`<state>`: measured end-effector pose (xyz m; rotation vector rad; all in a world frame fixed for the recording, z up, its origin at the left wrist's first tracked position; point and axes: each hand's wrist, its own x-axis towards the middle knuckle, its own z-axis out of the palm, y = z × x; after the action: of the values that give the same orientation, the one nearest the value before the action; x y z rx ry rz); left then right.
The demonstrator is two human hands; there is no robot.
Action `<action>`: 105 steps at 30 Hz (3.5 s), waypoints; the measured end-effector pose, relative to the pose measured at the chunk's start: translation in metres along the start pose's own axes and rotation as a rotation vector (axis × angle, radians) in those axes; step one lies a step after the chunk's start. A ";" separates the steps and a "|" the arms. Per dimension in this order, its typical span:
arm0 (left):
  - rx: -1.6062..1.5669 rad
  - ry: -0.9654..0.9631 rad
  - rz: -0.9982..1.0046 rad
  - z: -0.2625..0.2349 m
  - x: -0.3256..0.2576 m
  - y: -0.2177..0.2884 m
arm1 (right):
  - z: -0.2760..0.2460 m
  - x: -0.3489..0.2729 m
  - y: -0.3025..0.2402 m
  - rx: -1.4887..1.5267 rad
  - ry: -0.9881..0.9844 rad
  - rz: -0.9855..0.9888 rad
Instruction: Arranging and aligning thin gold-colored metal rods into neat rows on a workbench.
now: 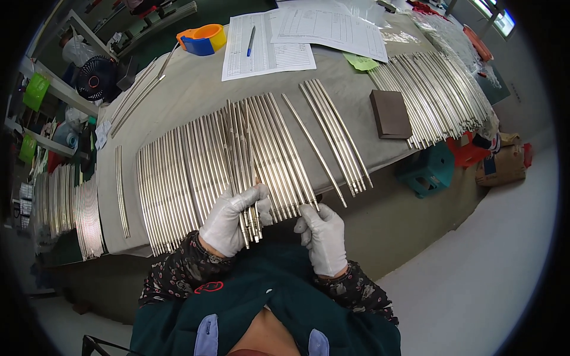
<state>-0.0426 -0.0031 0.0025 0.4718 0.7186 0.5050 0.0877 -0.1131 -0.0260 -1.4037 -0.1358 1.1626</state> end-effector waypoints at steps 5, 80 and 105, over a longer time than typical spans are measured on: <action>-0.012 -0.012 0.005 -0.001 0.002 -0.002 | 0.002 0.000 -0.003 0.050 0.118 -0.096; -0.085 -0.105 0.065 -0.030 -0.010 0.022 | 0.012 0.008 -0.003 -0.245 -0.005 -0.192; -0.124 -0.060 0.052 -0.023 -0.010 0.021 | 0.020 0.014 -0.006 -0.425 -0.113 -0.091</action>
<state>-0.0710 0.0129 0.0043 0.3884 0.6149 0.5787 0.0842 -0.0887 -0.0236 -1.6802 -0.5474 1.1801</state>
